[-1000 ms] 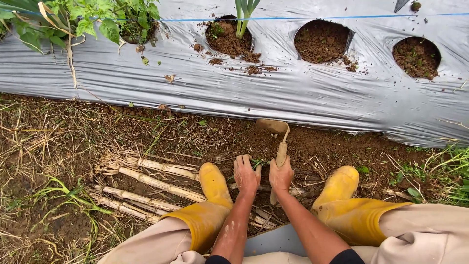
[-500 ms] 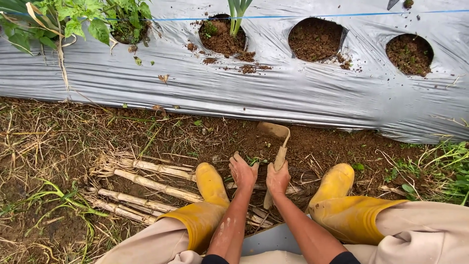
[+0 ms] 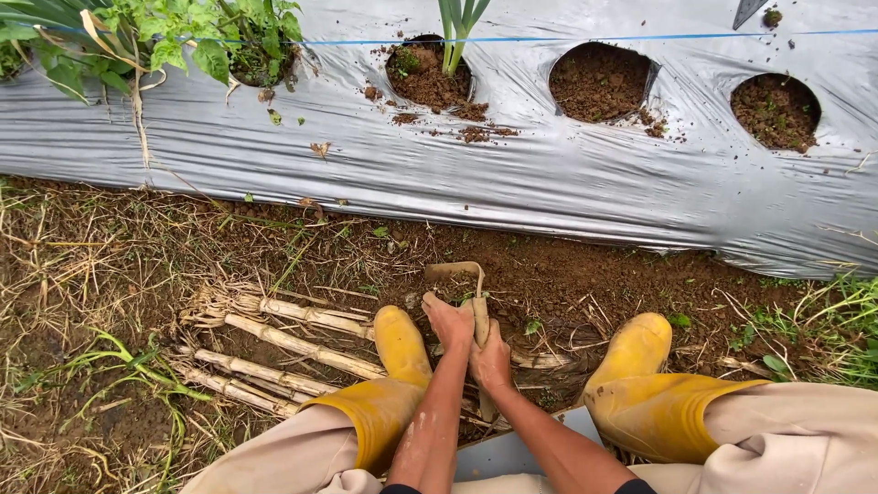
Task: The person weeds a garden bed by pulling small plants from the soil with their hands and using a small hand hoe to loosen the earth. They gather the removed weeds and discard them to the side of the bed.
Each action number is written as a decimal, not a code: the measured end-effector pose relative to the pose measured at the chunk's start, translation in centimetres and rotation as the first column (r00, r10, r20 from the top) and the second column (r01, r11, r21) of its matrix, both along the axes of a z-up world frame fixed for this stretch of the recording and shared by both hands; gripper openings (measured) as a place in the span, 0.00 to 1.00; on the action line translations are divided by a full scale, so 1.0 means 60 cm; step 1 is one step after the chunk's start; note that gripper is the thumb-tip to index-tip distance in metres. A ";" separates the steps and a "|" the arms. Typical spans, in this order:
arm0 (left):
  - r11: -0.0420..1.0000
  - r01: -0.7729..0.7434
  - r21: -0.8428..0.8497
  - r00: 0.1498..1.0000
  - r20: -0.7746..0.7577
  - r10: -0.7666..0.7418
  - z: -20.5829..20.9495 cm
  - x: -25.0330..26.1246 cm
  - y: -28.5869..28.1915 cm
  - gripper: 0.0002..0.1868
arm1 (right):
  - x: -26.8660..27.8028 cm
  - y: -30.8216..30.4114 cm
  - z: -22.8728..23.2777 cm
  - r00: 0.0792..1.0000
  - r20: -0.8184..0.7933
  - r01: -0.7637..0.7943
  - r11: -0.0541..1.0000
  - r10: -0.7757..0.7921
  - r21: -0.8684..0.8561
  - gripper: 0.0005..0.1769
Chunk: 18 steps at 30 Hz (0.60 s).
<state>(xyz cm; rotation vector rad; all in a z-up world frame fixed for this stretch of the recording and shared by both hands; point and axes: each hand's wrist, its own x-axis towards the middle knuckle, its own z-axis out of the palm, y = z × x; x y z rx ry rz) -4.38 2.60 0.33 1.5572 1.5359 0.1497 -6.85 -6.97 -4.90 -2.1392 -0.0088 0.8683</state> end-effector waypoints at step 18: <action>0.992 0.004 0.128 0.981 -0.192 0.021 -0.085 -0.051 0.059 0.40 | 0.029 0.021 -0.009 0.938 0.013 0.346 0.938 -0.346 0.024 0.18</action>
